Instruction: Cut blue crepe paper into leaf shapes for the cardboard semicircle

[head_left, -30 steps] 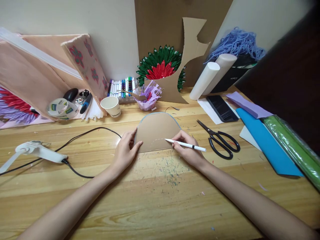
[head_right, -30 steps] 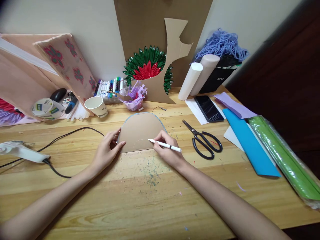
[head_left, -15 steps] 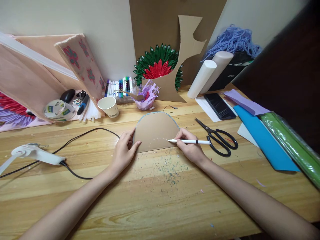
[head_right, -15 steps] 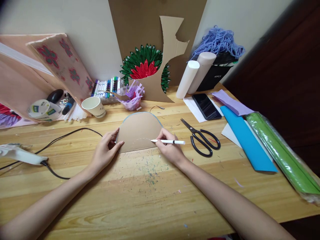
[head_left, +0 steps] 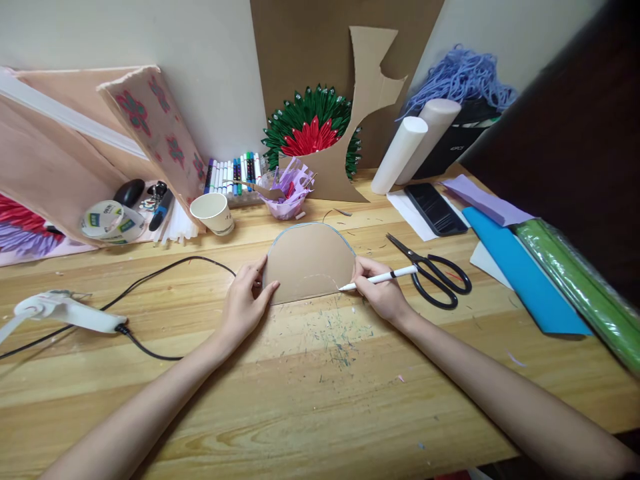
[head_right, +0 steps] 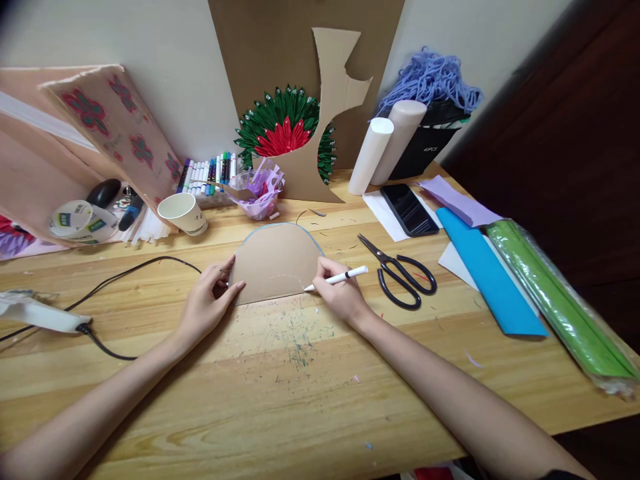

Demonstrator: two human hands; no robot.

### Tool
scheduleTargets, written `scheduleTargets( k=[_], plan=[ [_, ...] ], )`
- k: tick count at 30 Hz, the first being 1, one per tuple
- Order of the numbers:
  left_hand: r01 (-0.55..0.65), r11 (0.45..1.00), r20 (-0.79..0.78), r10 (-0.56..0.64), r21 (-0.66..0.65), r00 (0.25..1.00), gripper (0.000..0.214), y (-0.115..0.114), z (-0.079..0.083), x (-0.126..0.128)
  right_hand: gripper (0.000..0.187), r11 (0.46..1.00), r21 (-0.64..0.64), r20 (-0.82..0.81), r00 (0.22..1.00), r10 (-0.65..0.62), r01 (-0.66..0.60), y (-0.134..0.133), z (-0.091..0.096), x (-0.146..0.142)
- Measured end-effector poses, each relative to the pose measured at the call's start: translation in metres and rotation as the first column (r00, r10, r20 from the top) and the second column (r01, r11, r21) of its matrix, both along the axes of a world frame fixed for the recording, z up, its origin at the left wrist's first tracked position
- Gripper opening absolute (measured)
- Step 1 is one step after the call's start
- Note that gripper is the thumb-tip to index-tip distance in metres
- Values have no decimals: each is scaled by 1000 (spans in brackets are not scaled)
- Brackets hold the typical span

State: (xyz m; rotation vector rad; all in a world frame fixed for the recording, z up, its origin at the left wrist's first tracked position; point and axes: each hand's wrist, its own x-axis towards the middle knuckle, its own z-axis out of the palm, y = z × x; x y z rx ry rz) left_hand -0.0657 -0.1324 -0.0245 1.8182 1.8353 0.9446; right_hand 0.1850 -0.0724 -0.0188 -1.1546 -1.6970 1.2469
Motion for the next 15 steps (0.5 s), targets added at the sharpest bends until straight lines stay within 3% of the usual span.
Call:
scheduleTargets(
  k=[5,10,12,15],
  plan=[
    [6,1000,7,-6,4,1000,48,0,0,0,19,999,-36,-60,998,3,-5,6,-1,5],
    [-27,1000,43,27,4,999,49,0,1,0,11,974,-20,-278,934,-223,227,27,0,13],
    [-45,999,85,44,7,995,48,0,0,0,16,956,50,-242,932,-269,289,35,2,17],
    [-54,998,157,52,11,986,46,-1,-1,-1,26,973,104,-120,974,-191,204,41,2,23]
  ],
)
